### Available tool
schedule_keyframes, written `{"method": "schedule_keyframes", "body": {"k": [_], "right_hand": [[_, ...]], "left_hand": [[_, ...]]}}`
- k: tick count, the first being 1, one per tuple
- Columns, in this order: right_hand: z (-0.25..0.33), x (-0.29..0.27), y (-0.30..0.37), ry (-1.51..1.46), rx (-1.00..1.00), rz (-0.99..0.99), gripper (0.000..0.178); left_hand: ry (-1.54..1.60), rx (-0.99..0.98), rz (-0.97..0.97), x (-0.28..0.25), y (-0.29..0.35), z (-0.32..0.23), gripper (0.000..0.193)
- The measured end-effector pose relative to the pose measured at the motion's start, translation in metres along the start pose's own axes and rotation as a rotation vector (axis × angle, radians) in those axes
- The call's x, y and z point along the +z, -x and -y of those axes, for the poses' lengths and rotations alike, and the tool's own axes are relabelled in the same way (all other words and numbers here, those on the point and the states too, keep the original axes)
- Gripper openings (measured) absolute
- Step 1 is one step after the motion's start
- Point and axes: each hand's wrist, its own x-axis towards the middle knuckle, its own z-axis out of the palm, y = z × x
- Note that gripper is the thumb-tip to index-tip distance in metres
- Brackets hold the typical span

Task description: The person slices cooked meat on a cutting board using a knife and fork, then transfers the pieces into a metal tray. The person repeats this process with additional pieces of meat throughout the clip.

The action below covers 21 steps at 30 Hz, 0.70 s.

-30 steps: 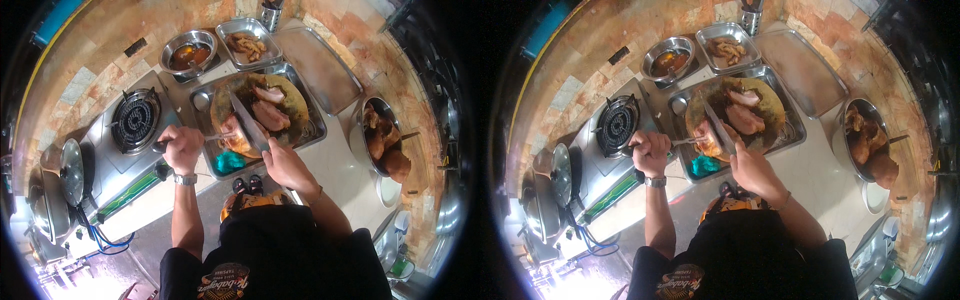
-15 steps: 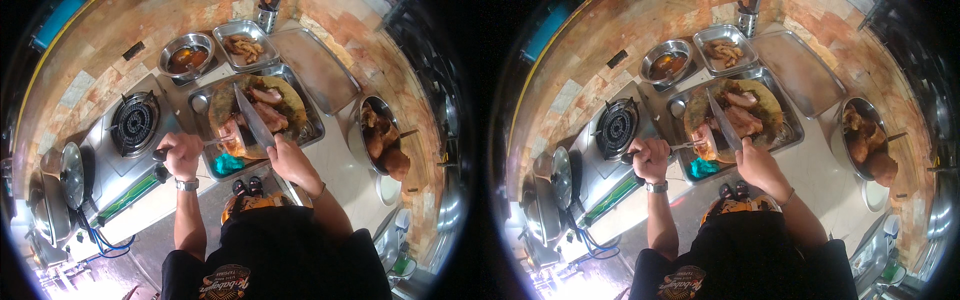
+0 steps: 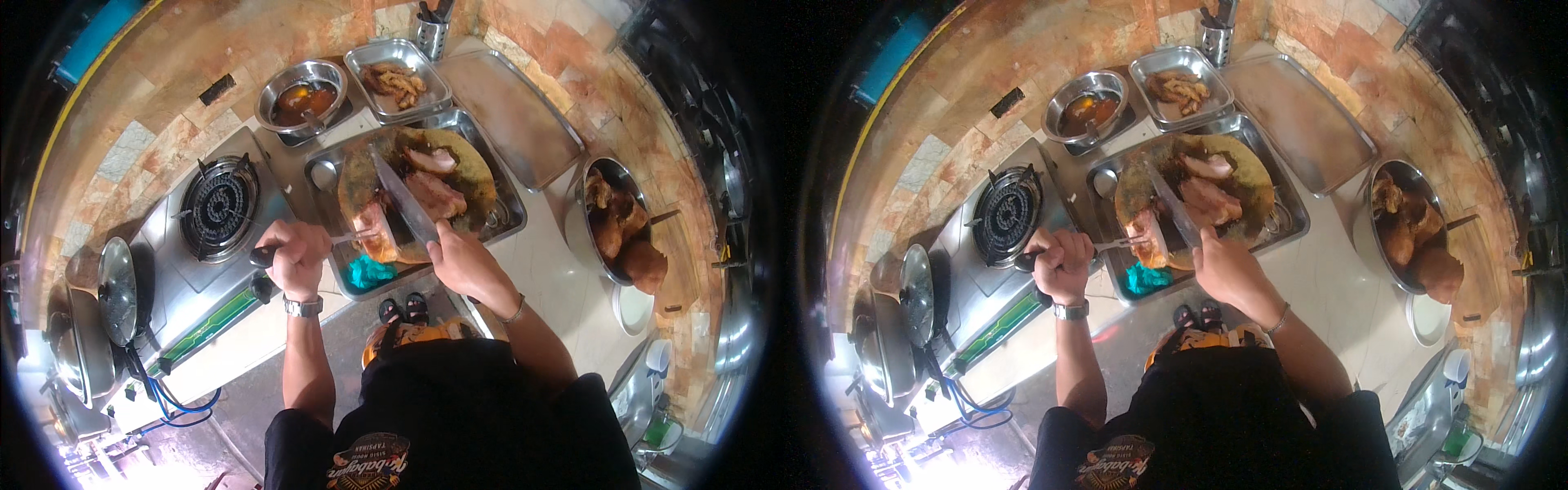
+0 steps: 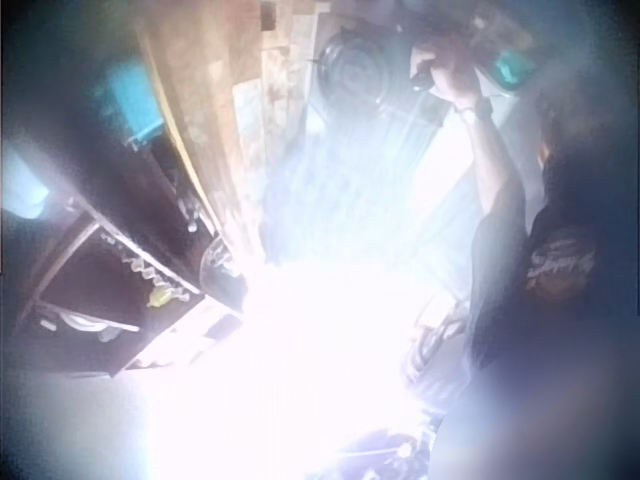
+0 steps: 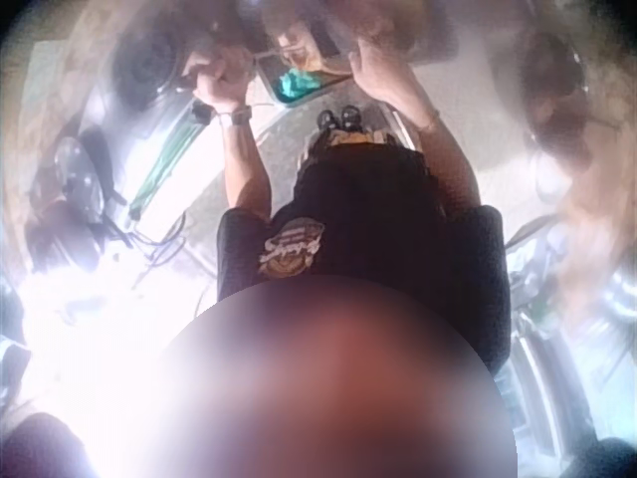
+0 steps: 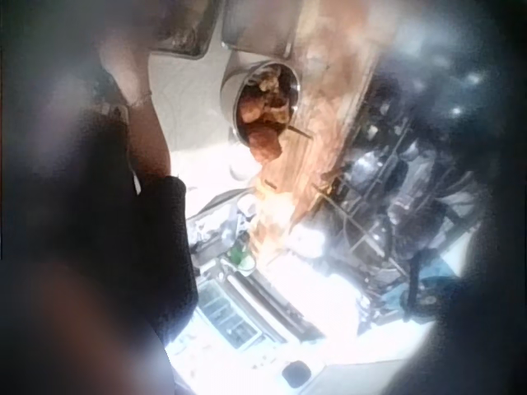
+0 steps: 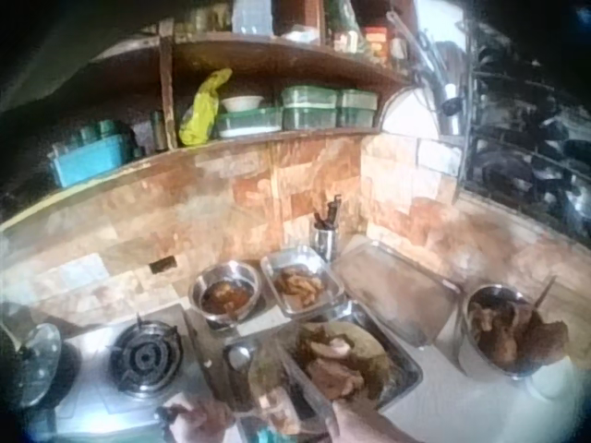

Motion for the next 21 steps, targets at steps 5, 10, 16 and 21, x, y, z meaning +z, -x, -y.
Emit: {"method": "schedule_keyframes", "body": {"k": [5,10,16,21], "right_hand": [[0.006,-0.005,0.005,-0.017,-0.068,-0.143,0.029],[0.022,0.001,0.005,-0.212,-0.2,-0.318,0.035],[0.013,0.006,0.003,0.067,-0.026,-0.017,0.029],[0.008,-0.005,0.007,0.086,-0.024,-0.093,0.028]], "left_hand": [[-0.036,0.018,0.092,-0.002,0.0,0.002,0.016],[-0.019,-0.021,0.096,-0.002,-0.003,0.002,0.016],[-0.005,-0.007,0.023,-0.003,0.001,-0.003,0.017],[-0.004,0.021,0.076,-0.003,-0.001,0.003,0.017]]}}
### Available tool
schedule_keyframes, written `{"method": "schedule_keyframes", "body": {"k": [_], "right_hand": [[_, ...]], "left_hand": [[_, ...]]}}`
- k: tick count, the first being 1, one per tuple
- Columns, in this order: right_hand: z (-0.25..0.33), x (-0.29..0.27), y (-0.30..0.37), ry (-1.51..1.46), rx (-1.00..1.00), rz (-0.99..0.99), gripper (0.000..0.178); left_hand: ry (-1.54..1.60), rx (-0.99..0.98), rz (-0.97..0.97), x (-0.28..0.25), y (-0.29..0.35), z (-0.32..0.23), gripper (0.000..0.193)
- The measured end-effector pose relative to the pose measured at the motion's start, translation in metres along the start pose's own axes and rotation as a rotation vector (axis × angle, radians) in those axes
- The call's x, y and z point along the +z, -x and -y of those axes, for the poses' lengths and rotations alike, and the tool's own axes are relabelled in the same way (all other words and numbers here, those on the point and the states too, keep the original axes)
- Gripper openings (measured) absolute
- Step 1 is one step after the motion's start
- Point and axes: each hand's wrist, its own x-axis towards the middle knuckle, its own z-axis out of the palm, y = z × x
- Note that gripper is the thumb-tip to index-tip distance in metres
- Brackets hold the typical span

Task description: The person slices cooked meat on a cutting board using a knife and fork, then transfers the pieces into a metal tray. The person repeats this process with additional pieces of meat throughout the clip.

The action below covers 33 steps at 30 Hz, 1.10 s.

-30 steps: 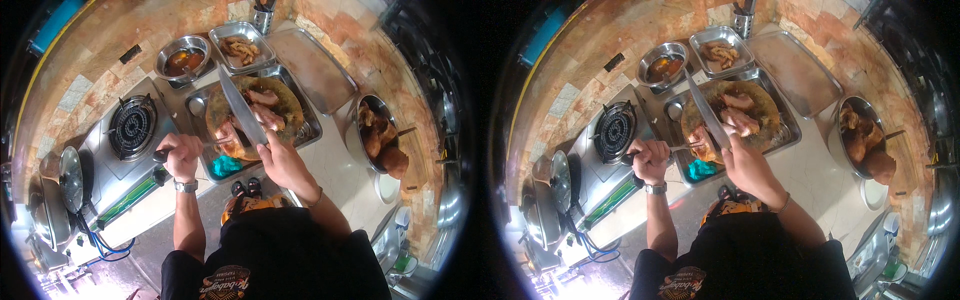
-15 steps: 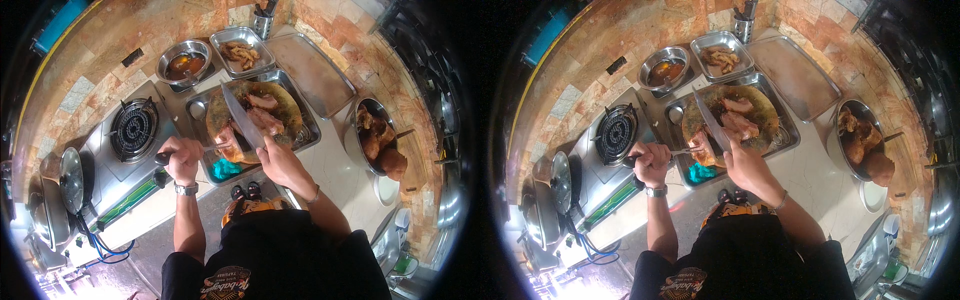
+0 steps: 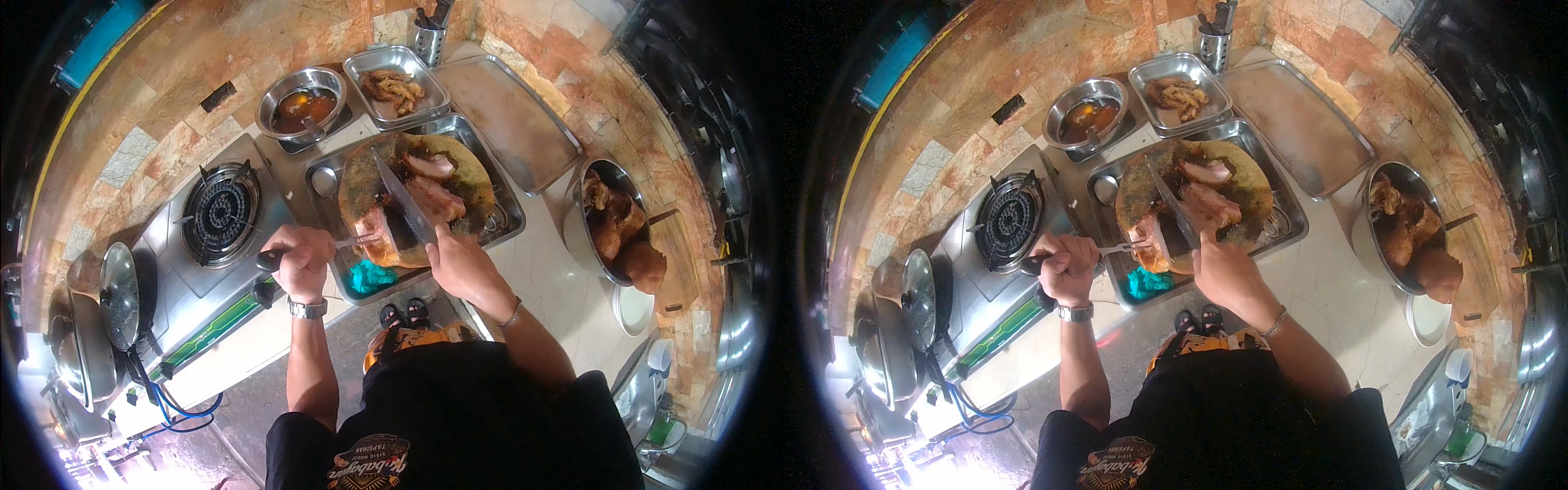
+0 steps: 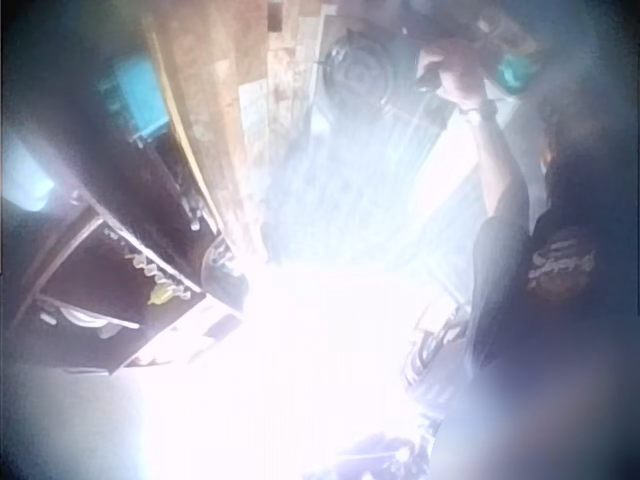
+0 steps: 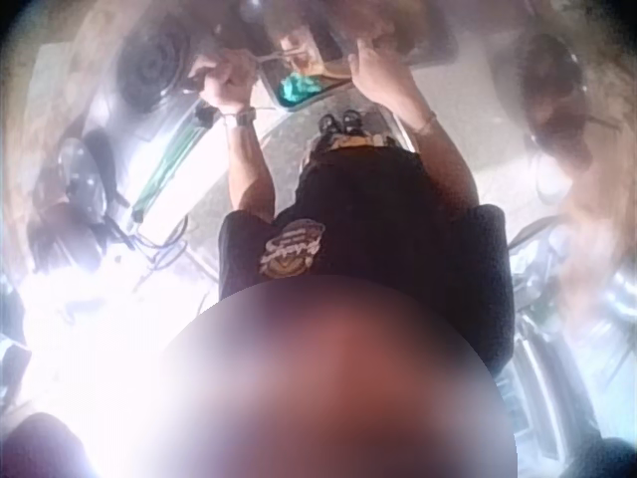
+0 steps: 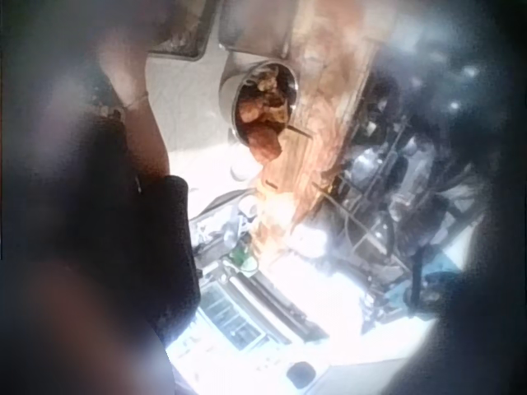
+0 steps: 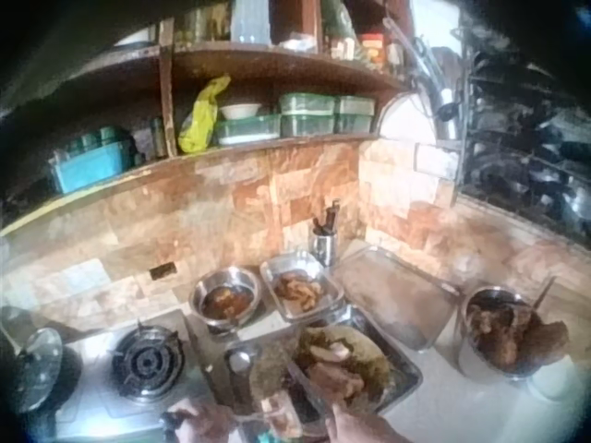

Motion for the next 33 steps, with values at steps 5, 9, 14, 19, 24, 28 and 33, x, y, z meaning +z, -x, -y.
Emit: {"method": "schedule_keyframes", "body": {"k": [5,9,14,19,24,28,33], "right_hand": [[0.014,-0.006,0.001,-0.122,-0.086,-0.111,0.028],[0.017,0.001,-0.008,-0.018,-0.054,0.078,0.03],[0.004,0.009,-0.008,-0.02,0.084,0.148,0.029],[-0.001,-0.007,0.008,-0.224,0.01,0.015,0.023],[0.008,-0.019,0.037,-0.234,-0.088,-0.084,0.02],[0.01,-0.007,0.044,-0.143,-0.153,-0.092,0.019],[0.004,0.013,0.047,-0.068,-0.187,-0.15,0.019]], "left_hand": [[0.014,-0.067,0.034,0.002,-0.004,0.003,0.019],[-0.017,-0.071,0.014,0.003,-0.003,-0.001,0.02],[-0.037,-0.007,0.008,0.002,0.0,-0.007,0.017],[-0.085,0.026,-0.079,0.018,-0.004,0.01,0.018],[-0.145,-0.019,-0.053,0.036,-0.01,0.021,0.019],[-0.183,-0.037,-0.008,0.033,-0.011,0.022,0.017],[-0.246,-0.059,0.043,0.042,-0.01,0.012,0.017]]}}
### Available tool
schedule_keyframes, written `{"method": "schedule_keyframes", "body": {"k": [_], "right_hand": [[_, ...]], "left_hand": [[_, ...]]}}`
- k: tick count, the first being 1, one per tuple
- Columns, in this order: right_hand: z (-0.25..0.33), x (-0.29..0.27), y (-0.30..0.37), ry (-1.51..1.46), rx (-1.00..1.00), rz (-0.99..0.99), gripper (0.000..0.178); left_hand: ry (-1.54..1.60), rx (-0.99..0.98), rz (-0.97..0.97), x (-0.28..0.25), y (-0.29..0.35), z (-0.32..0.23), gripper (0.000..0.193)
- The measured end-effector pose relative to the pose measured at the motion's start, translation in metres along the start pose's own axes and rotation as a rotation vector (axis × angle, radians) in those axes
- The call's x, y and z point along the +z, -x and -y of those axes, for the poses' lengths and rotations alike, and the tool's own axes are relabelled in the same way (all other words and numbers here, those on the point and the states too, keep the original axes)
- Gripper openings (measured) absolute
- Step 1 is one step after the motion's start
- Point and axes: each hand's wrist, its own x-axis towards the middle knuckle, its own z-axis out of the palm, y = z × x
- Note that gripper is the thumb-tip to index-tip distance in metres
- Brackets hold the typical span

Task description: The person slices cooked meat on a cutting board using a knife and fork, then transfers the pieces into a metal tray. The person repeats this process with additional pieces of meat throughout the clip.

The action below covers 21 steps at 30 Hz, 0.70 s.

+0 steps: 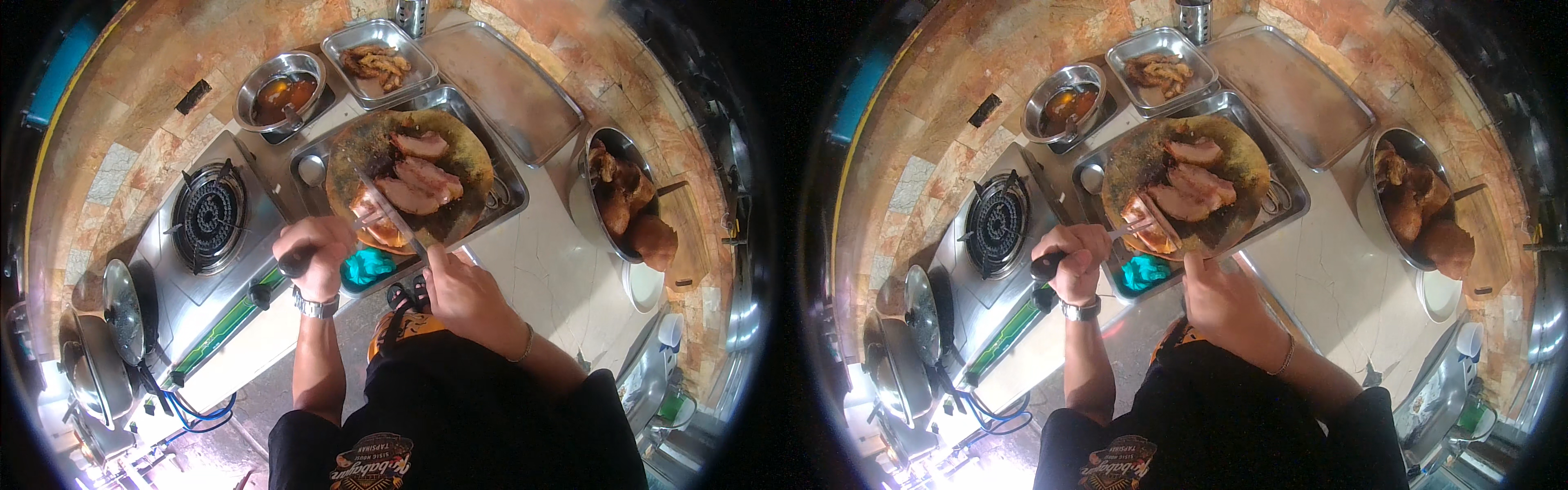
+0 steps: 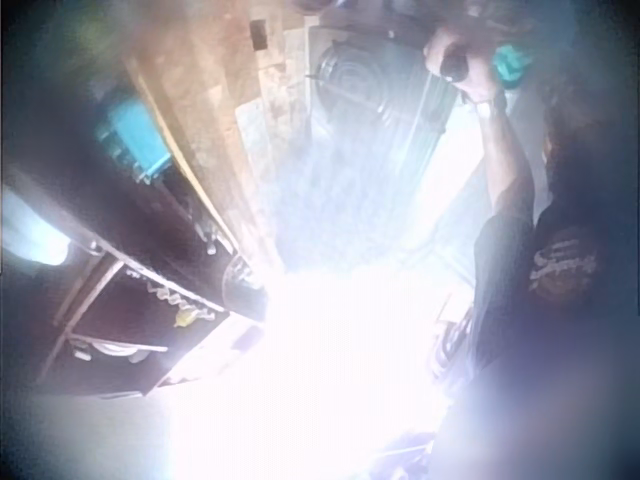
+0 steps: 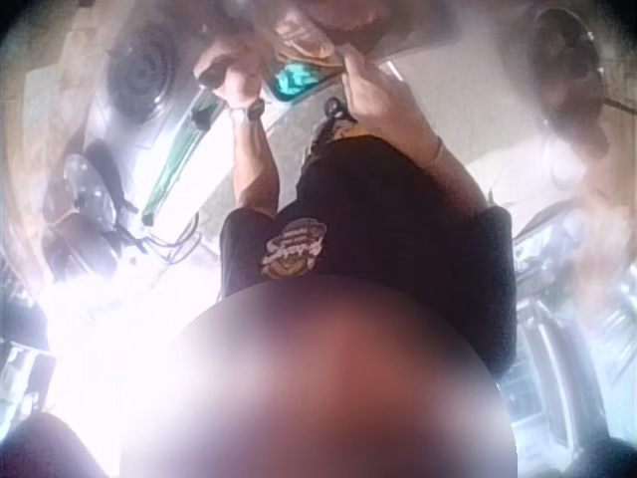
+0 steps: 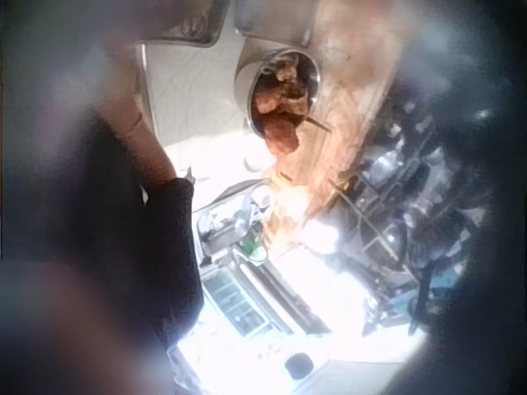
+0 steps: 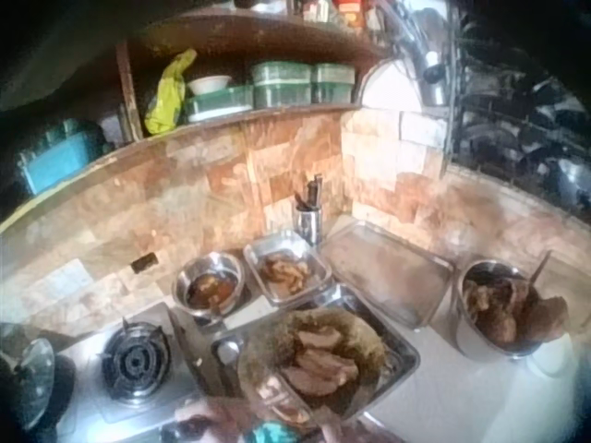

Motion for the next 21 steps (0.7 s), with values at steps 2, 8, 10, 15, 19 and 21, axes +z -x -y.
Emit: {"method": "schedule_keyframes", "body": {"k": [2,8,10,15,19,21], "right_hand": [[0.0,0.005,0.002,0.005,0.009,0.032,0.023],[0.005,0.005,-0.001,-0.049,0.032,0.058,0.031],[0.008,-0.001,0.002,-0.047,0.049,0.082,0.029],[0.018,-0.008,-0.003,-0.039,0.073,0.094,0.021],[0.026,0.0,-0.043,-0.034,0.117,0.099,0.019],[0.029,-0.002,-0.056,-0.063,0.102,0.032,0.016]], "left_hand": [[-0.312,0.121,-0.018,0.009,0.005,-0.016,0.019],[-0.191,0.187,0.148,0.014,0.001,-0.032,0.025],[-0.175,0.062,0.224,0.005,-0.008,-0.019,0.025],[-0.152,0.044,0.276,-0.01,-0.019,-0.001,0.022],[-0.309,-0.097,0.208,-0.014,-0.032,0.001,0.015],[-0.335,-0.133,0.201,-0.013,-0.036,0.003,0.015]]}}
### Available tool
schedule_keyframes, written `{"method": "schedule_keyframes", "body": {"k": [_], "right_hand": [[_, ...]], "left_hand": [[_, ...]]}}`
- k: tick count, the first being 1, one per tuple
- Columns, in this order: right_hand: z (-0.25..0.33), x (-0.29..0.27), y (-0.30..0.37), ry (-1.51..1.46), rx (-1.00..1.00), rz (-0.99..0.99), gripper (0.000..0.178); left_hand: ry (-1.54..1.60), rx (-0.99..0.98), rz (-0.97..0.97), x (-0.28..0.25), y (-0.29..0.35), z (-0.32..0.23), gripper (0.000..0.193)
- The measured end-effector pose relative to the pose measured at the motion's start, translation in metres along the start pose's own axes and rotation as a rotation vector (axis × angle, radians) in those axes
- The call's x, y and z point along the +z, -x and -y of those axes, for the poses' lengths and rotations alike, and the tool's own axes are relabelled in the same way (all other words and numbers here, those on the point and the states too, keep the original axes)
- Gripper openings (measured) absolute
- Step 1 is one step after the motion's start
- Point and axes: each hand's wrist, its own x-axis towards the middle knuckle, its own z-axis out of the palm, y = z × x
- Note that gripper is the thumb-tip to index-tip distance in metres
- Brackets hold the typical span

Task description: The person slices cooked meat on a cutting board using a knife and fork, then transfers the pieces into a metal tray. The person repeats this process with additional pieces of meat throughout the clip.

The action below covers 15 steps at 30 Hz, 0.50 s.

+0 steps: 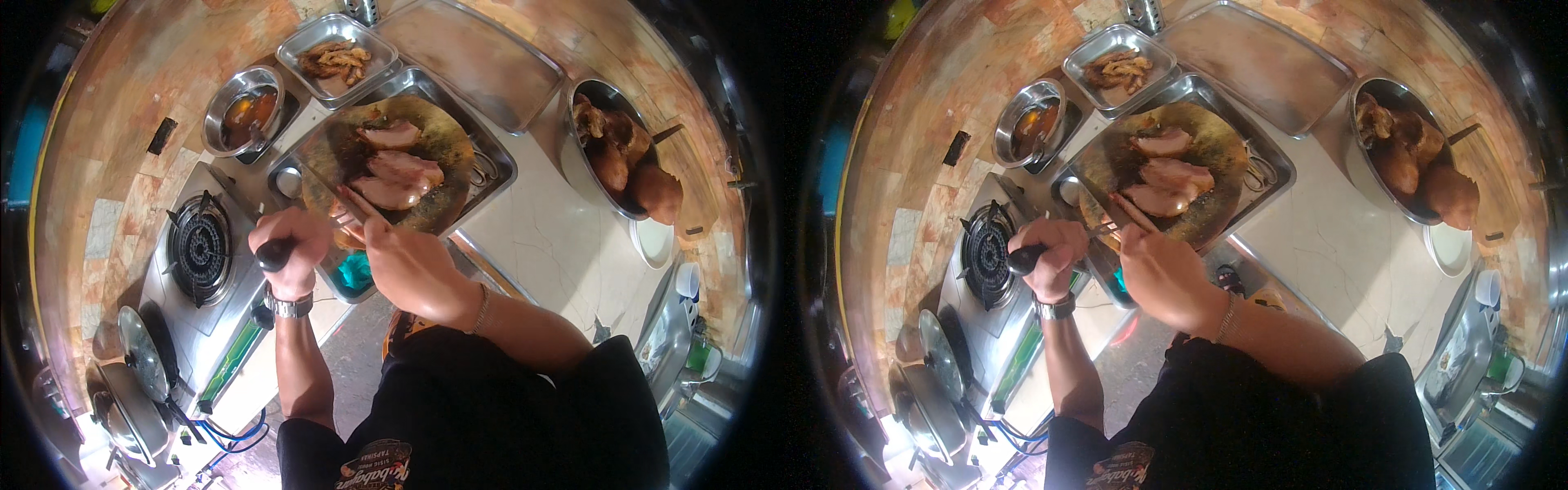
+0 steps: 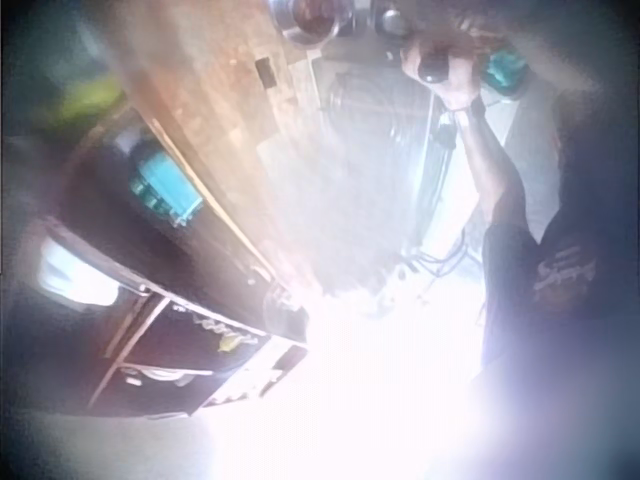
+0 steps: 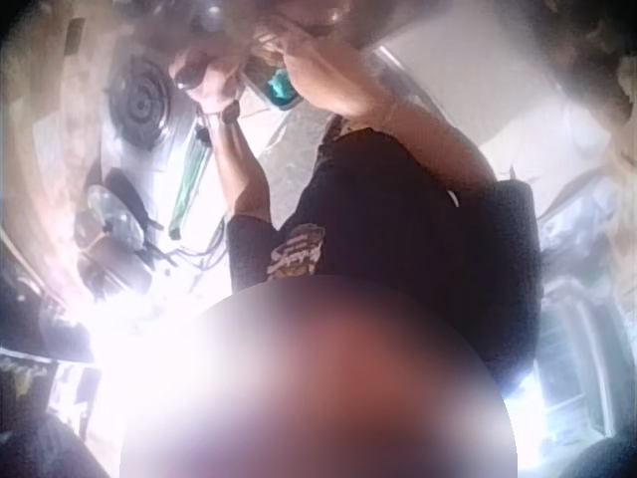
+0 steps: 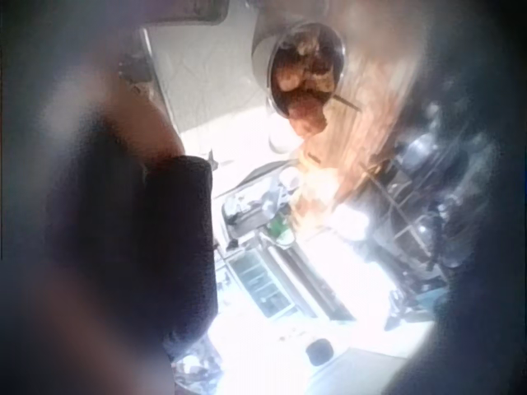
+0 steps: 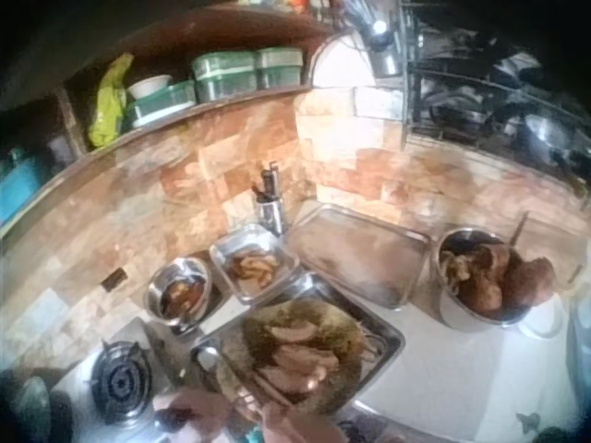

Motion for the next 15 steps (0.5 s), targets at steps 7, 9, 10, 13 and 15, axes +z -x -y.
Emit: {"method": "schedule_keyframes", "body": {"k": [7,9,10,13,15], "right_hand": [[0.002,-0.014,0.012,0.08,-0.016,0.146,0.016],[-0.001,-0.008,0.004,0.04,0.068,0.217,0.017],[-0.004,-0.005,-0.002,-0.059,0.078,0.17,0.018],[-0.01,-0.004,-0.009,0.05,-0.084,0.098,0.018],[-0.011,-0.007,-0.009,0.064,0.027,0.218,0.02]], "left_hand": [[0.02,-0.085,-0.022,0.007,-0.01,-0.003,0.017],[0.068,-0.132,-0.004,0.007,-0.012,-0.005,0.014],[0.052,-0.088,0.005,0.007,-0.012,-0.005,0.013],[0.042,-0.062,0.054,0.006,-0.011,-0.006,0.012],[0.054,-0.084,0.016,0.005,-0.009,-0.005,0.012]]}}
